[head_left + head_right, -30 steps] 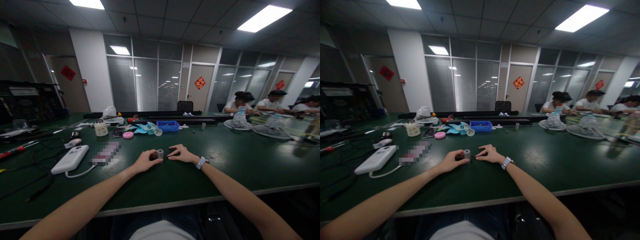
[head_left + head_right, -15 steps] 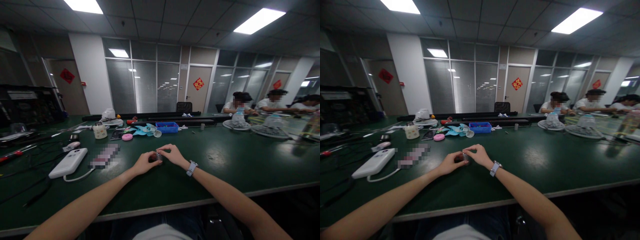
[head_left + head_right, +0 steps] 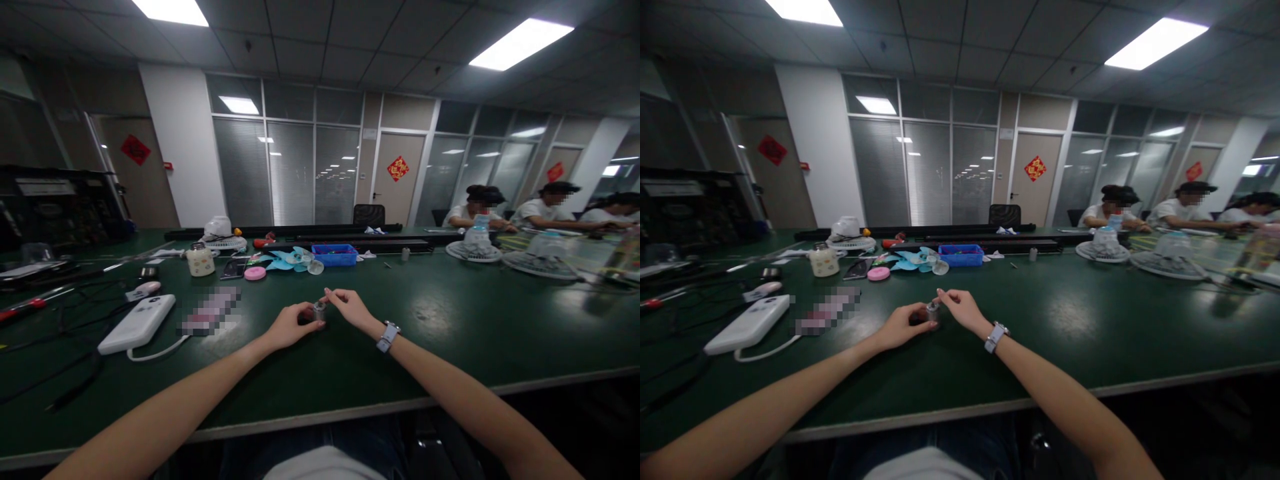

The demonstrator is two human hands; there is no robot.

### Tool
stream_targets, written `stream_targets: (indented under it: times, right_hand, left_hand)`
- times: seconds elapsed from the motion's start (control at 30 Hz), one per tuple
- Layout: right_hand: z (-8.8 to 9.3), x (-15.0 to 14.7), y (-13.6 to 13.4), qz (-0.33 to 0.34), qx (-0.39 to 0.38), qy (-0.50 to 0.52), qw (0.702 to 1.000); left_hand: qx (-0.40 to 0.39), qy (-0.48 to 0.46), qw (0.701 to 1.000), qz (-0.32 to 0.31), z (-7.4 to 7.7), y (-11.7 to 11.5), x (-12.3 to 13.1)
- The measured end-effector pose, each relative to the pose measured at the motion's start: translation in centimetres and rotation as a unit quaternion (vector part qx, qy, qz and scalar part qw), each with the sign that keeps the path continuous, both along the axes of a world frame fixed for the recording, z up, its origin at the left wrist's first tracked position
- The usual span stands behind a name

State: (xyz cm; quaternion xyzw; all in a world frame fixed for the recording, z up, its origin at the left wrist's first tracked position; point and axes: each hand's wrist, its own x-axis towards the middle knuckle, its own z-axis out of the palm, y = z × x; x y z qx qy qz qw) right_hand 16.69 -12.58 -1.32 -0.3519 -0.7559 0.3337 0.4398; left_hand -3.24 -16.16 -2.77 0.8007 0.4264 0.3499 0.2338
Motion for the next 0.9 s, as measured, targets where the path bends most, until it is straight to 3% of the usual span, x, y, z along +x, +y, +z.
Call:
stream_targets:
  times: [0.23, 0.5, 0.73, 0.9]
  right_hand:
    - [-0.4, -0.2, 0.2, 0.026, -0.036, 0.07, 0.997]
    - [-1.2, -0.4, 0.3, 0.058, -0.098, 0.071, 0.991]
    - [-1.3, -0.5, -0.2, 0.089, -0.142, 0.074, 0.983]
    - [-1.2, -0.4, -0.5, 0.091, -0.149, 0.07, 0.982]
  left_hand:
    - [0.05, -0.017, 0.998, 0.032, 0.6, -0.9, 0.6]
    - [0.117, -0.018, 0.991, 0.054, 1.5, -0.2, 0.9]
    - [0.109, -0.002, 0.991, 0.072, 2.4, 0.5, 1.0]
    - [0.144, -0.021, 0.984, 0.107, 2.7, 0.5, 1.3]
